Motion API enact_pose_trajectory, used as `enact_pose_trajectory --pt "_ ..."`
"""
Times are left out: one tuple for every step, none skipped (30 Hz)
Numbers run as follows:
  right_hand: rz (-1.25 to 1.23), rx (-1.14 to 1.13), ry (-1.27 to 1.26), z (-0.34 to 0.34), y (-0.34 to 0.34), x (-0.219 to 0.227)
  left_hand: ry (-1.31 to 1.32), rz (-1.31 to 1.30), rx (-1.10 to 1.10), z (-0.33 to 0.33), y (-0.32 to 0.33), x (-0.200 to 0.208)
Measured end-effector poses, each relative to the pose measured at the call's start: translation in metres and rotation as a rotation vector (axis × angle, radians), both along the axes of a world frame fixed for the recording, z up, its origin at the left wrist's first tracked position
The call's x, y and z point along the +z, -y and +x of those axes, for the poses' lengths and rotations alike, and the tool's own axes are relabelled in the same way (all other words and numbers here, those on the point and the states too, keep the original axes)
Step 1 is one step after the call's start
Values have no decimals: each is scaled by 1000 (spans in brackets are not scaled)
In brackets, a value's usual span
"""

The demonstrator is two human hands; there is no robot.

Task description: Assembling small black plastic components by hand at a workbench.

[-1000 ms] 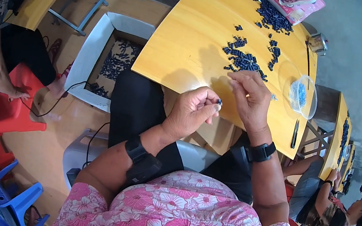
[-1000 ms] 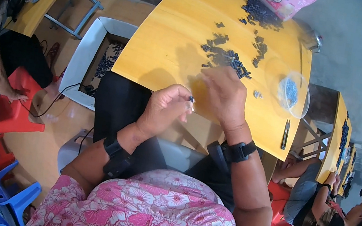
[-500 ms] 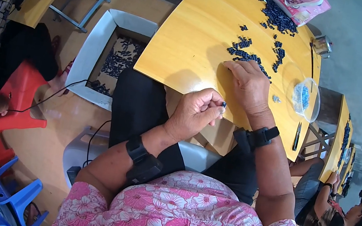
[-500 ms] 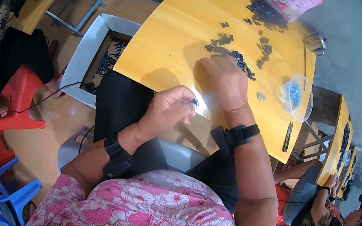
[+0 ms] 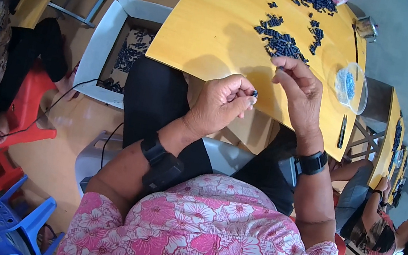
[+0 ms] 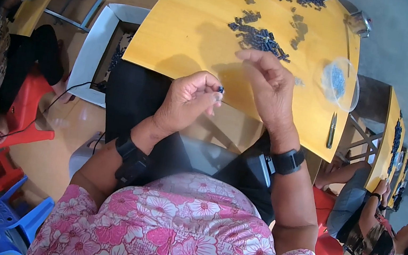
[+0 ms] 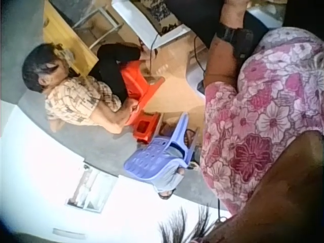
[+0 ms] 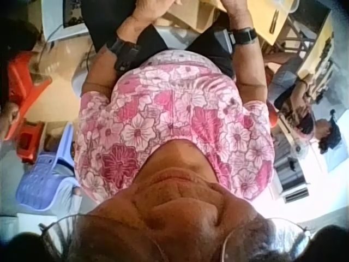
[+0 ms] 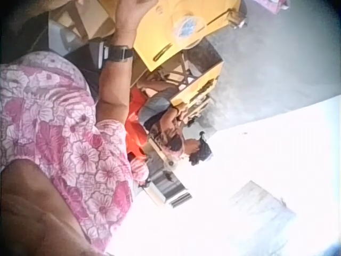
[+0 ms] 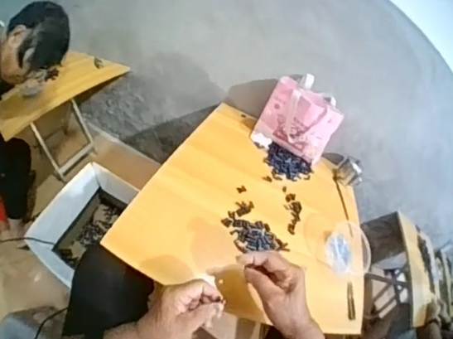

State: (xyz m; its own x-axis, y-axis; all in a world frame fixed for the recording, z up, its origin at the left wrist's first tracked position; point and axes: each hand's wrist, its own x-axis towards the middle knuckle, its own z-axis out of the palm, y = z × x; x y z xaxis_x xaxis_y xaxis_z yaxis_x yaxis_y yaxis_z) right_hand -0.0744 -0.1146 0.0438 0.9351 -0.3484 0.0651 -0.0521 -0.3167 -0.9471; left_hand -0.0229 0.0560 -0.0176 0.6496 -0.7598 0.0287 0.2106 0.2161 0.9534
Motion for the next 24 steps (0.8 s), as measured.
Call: enact_pose_trajectory --pt "203 -25 -63 -7 -4 3 -1 3 -5 -1 0 0" --pt "205 -19 -85 -12 -4 0 13 19 -11 -2 0 0" --pt "207 -25 -84 -17 -5 -1 29 34 -19 -3 1 0" --pt "268 -36 -86 -22 -7 -3 29 36 -25 -4 1 0" --pt "329 -46 -87 -26 -9 -4 46 34 -36 -4 1 0" --pt "351 -31 -95 -29 -11 -5 61 33 -45 -5 0 0" --pt "354 -34 -96 -32 -13 -6 59 35 -48 -6 0 -1" --pt "382 -36 -112 -35 -15 -7 95 51 -37 -7 0 -2" --pt "410 -38 -127 -37 -16 -8 131 67 -26 -7 0 -3" --pt "413 -41 -128 -38 -16 -9 130 70 -29 -8 0 -3" --pt "399 -37 -138 -40 -16 -10 147 78 -35 -8 0 -2" --pt "385 -30 -148 -41 -17 -11 164 87 -39 -8 0 -2" --pt "388 -30 -149 -42 -17 -12 162 90 -39 -8 0 -4" --pt "379 -6 -143 -42 -17 -13 194 82 -26 -8 1 -6" --pt "370 18 -136 -42 -17 -13 227 74 -14 -8 1 -7" --pt "372 18 -137 -43 -17 -14 225 75 -15 -8 1 -6" --pt "371 10 -138 -43 -17 -14 240 93 -17 -8 1 -4" --pt "369 4 -139 -43 -17 -14 254 111 -17 -8 1 -3" --pt "370 5 -140 -43 -18 -15 253 111 -16 -8 1 -4" --pt "374 5 -135 -43 -17 -15 260 97 1 -8 2 -5" --pt "379 6 -131 -43 -18 -15 267 83 18 -9 2 -6" --pt "379 7 -133 -43 -18 -14 265 83 19 -9 2 -5" --pt "371 9 -139 -42 -18 -14 272 91 17 -8 1 -4" --pt "362 12 -146 -42 -18 -13 278 98 15 -8 1 -4"
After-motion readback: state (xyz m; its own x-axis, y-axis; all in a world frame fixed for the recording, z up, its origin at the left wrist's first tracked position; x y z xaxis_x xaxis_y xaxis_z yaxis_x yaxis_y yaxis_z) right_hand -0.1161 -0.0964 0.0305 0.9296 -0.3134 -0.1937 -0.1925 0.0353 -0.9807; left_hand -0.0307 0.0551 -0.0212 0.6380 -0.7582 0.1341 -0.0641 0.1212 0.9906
